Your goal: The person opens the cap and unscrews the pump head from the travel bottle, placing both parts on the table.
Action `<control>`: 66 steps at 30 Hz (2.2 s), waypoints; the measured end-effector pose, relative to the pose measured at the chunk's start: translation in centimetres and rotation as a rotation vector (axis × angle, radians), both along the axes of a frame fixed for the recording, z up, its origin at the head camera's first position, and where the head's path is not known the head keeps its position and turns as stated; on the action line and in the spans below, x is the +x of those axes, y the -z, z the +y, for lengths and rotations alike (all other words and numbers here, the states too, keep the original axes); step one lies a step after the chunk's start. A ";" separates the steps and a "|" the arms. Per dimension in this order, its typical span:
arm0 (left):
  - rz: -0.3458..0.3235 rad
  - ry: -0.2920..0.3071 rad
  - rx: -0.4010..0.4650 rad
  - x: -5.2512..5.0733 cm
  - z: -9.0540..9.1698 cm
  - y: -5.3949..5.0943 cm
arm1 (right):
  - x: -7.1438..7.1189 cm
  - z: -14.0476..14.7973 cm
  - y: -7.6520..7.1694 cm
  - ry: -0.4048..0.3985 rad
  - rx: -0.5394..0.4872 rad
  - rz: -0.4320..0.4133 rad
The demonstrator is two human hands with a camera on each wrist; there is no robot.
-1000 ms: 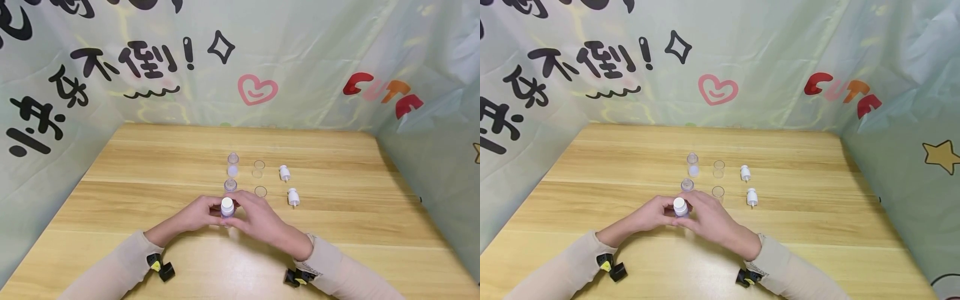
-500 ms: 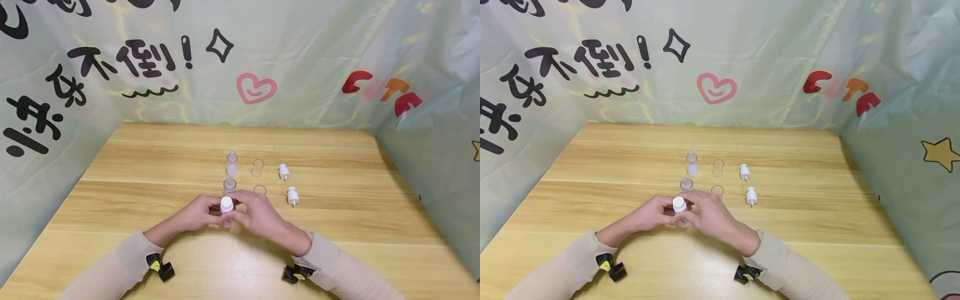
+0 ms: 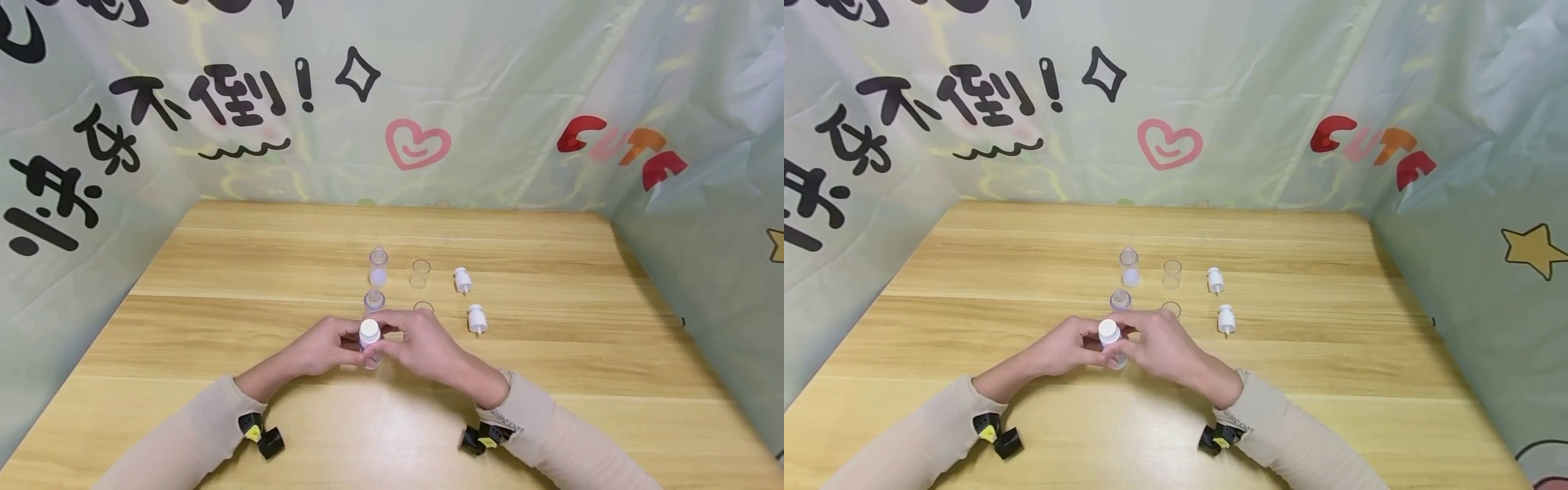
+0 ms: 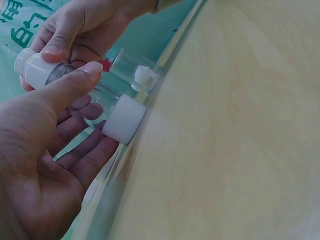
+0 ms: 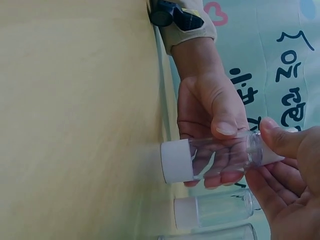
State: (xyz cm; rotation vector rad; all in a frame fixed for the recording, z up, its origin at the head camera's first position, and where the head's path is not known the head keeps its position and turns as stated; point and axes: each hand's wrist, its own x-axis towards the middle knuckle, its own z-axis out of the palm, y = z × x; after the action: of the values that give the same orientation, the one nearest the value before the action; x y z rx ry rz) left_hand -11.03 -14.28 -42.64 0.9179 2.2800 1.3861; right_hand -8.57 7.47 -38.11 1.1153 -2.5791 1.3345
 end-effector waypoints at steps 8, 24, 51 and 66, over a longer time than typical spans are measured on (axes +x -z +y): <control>-0.064 -0.003 0.031 0.2 0.0 -0.3 | -1.2 0.8 -0.2 -0.121 -0.037 -0.159; -0.053 0.025 0.027 0.1 0.0 -0.1 | -2.6 2.3 -0.5 -0.202 -0.104 -0.318; -0.075 0.010 0.033 0.1 0.1 -0.2 | 0.2 0.2 0.1 0.045 0.060 0.088; -0.050 0.029 0.063 0.0 0.0 0.2 | 0.9 -0.8 0.9 0.128 0.028 0.258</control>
State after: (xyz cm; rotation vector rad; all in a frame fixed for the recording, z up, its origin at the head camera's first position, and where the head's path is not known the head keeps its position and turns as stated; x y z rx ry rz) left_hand -11.05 -14.28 -42.83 0.9213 2.1897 1.4600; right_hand -7.68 6.69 -38.96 1.0295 -2.4419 1.0543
